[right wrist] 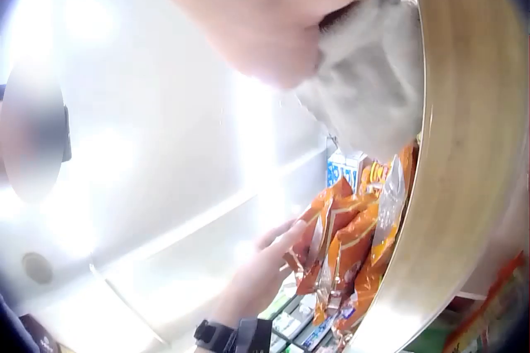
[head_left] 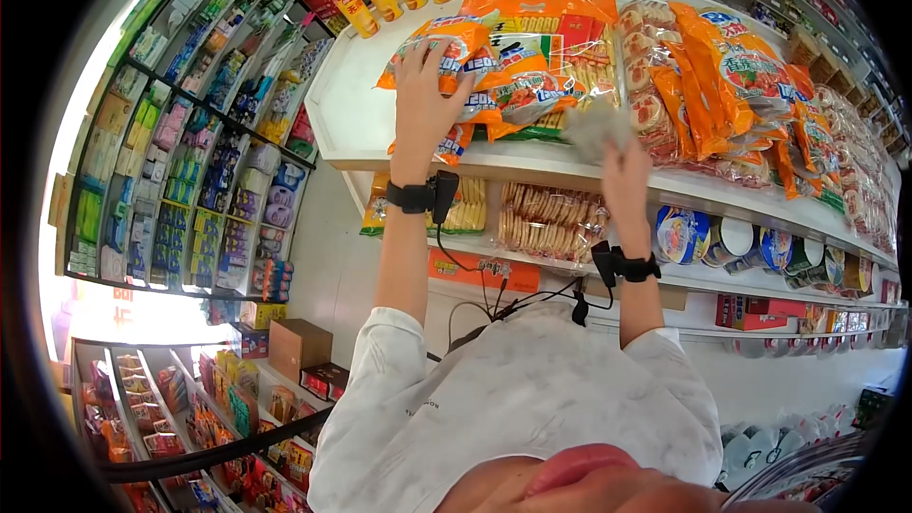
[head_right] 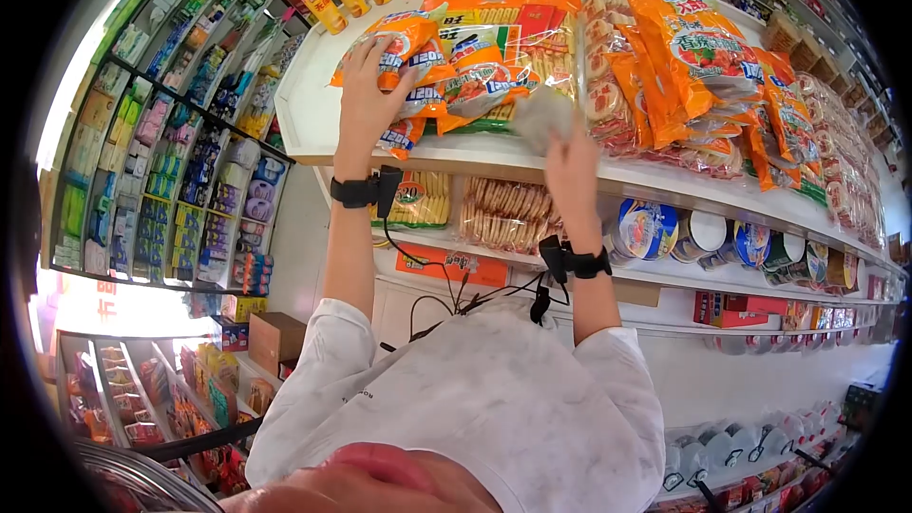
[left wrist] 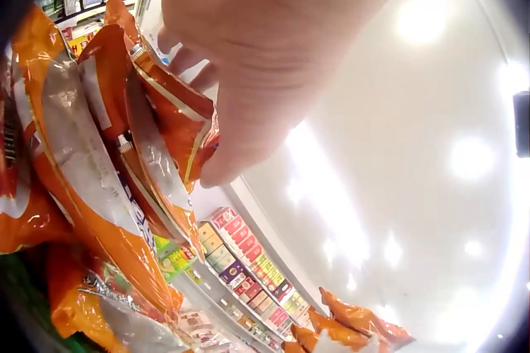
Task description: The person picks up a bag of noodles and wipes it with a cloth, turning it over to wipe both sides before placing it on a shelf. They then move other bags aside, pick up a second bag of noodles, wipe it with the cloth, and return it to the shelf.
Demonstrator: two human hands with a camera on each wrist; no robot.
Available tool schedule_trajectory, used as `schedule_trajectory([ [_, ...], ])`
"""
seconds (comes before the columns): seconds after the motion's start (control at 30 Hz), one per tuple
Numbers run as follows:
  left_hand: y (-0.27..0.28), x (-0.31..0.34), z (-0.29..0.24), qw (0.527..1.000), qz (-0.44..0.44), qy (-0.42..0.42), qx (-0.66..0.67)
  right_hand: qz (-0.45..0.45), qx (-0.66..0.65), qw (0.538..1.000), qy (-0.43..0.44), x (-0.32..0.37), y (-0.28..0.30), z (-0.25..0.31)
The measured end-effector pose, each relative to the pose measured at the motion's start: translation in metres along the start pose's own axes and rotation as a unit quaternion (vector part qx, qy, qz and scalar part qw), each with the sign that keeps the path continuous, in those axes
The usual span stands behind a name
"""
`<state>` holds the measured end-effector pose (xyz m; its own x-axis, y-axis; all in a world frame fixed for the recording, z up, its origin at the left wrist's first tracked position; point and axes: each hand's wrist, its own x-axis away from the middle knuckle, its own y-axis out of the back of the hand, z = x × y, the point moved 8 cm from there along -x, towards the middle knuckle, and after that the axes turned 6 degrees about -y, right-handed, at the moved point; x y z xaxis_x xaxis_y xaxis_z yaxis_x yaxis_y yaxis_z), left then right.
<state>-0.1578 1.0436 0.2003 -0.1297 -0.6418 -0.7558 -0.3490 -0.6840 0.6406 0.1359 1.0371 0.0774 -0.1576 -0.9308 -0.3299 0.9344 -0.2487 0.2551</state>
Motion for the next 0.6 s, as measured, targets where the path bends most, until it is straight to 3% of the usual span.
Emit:
schedule_trajectory([
  [0.03,0.002,-0.002,-0.004,1.000,-0.011,-0.008,-0.003,-0.045,-0.045,0.997,-0.043,-0.004,0.015,-0.009],
  [0.13,0.003,-0.007,-0.019,0.995,-0.031,0.003,0.098,-0.095,0.054,0.991,0.073,0.000,0.032,0.002],
  [0.23,-0.022,-0.002,-0.065,0.984,-0.020,-0.075,0.160,-0.053,0.199,0.958,0.199,0.009,0.006,0.005],
  [0.33,-0.083,0.006,-0.096,0.971,0.100,-0.110,0.189,0.034,0.274,0.930,0.243,0.014,-0.008,0.032],
  [0.43,-0.109,0.009,-0.105,0.987,0.065,-0.131,0.071,0.010,0.278,0.937,0.210,0.008,-0.008,0.020],
  [0.53,-0.149,0.025,-0.079,0.992,0.086,-0.086,-0.044,0.024,0.288,0.931,0.223,0.009,-0.011,0.020],
  [0.6,-0.155,0.025,-0.073,0.990,0.099,-0.091,-0.052,0.026,0.291,0.930,0.224,0.009,-0.010,0.023],
])
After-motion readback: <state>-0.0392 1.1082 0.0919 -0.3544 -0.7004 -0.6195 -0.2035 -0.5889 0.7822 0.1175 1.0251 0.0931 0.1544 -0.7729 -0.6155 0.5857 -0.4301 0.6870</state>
